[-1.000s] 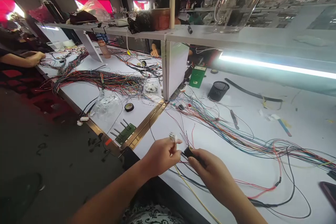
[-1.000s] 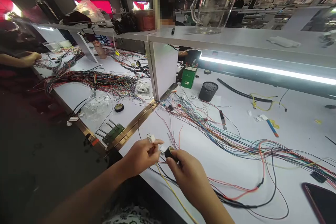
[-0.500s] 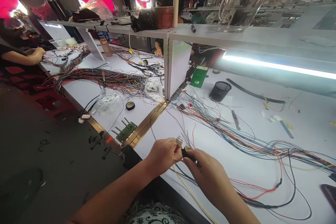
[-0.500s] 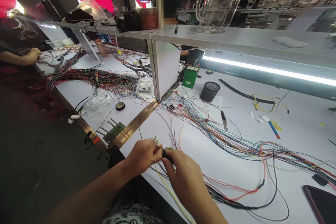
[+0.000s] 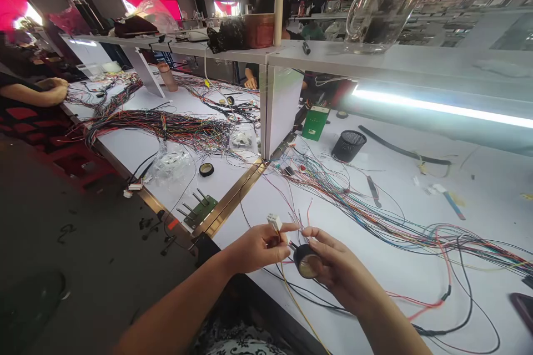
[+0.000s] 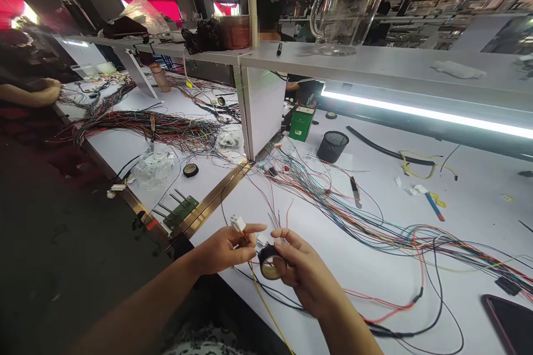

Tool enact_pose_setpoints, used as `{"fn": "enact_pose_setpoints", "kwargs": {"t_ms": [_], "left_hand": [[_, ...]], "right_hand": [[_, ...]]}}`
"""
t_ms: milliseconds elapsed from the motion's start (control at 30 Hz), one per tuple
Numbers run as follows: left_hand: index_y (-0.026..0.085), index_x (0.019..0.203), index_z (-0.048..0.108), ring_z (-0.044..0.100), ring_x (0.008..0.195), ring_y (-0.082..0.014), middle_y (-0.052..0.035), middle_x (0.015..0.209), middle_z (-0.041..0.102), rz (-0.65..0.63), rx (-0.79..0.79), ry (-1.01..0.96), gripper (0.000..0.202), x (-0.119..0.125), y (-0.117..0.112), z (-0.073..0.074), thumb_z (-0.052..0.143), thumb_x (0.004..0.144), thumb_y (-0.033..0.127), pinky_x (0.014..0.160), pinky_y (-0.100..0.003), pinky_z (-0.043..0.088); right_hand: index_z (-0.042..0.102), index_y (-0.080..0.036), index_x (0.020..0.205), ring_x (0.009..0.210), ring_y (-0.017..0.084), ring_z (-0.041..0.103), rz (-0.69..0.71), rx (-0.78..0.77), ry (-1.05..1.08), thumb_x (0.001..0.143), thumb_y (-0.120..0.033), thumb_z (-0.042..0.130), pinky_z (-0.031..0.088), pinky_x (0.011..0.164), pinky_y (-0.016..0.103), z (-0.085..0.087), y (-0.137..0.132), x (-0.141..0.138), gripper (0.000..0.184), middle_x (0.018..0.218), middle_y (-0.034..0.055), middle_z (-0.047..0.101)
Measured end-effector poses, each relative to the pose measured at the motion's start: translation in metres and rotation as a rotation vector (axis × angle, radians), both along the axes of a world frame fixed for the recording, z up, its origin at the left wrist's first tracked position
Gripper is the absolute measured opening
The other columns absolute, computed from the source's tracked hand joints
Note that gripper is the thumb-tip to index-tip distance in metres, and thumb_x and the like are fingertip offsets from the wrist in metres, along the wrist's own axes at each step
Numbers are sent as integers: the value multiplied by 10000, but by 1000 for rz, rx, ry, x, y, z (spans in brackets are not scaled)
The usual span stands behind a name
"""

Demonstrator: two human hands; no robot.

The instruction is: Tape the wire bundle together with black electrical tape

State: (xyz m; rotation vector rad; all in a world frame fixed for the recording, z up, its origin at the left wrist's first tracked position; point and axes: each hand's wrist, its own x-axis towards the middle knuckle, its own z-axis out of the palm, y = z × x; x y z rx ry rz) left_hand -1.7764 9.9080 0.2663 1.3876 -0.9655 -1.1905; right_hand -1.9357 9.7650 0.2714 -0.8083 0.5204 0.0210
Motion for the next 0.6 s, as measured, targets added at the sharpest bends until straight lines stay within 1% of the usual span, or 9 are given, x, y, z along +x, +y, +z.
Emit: {"fn": "enact_pose_setpoints", "kwargs": {"t_ms": [133,200,267,333,400,433,500,533,600], "left_hand": [[184,1159,649,420,667,-102,12,736,473,-48,-25,-26,361,-2,-1,2,629,829,329,648,-252,370],[161,1035,688,458,690,-115,-4,749,513,14,-43,-13,294,-3,-2,1,649,816,354,652,-253,386],[148,922,687,499,734,-130,-16,774,554,90,-57,-21,248,-5,-4,1,649,818,369,692,-260,406],[143,853,660,505,746,-129,-13,776,568,176,-43,-50,235,-6,-5,1,625,838,375,710,-256,404],[139,837,633,486,736,-119,-4,764,560,270,-14,-31,236,-7,-7,0,612,848,374,712,-246,391],[137,845,621,473,727,-113,0,759,552,311,4,5,239,-8,-8,0,609,850,376,712,-243,385],[134,864,602,444,690,-100,13,732,527,366,31,89,255,-8,-9,-1,612,846,388,698,-235,374],[133,873,596,422,658,-92,24,703,505,377,42,121,267,-8,-9,-1,612,844,399,672,-229,365],[136,879,591,356,584,-79,52,633,438,381,65,135,294,-8,-9,0,609,842,427,602,-219,326]], "right_hand": [[459,-219,1051,445,30,148,12,94,11,825,-384,657,52,402,166,-1,-1,8,343,524,-88,368],[455,-227,1072,437,32,155,14,85,29,830,-406,646,49,393,162,-3,-1,12,356,523,-89,376],[451,-236,1118,441,37,228,-10,-15,52,846,-458,609,114,386,151,-5,1,14,386,600,-61,459],[445,-244,1175,523,67,391,-106,-287,72,858,-511,561,280,416,167,-7,2,14,430,829,10,568],[460,-243,1191,739,140,523,-237,-711,69,861,-512,543,448,549,249,-8,5,12,434,1076,75,554],[477,-240,1179,846,176,537,-272,-930,43,865,-487,542,489,637,297,-9,6,11,404,1132,88,535],[511,-246,1145,970,215,524,-240,-1268,-46,878,-414,541,494,779,365,-10,9,9,317,1118,86,545],[518,-257,1141,990,220,522,-185,-1369,-91,888,-378,533,483,821,384,-10,11,8,281,1094,76,561],[517,-274,1148,990,218,536,-86,-1460,-138,907,-331,506,469,851,395,-11,14,8,248,1060,60,591]]}}
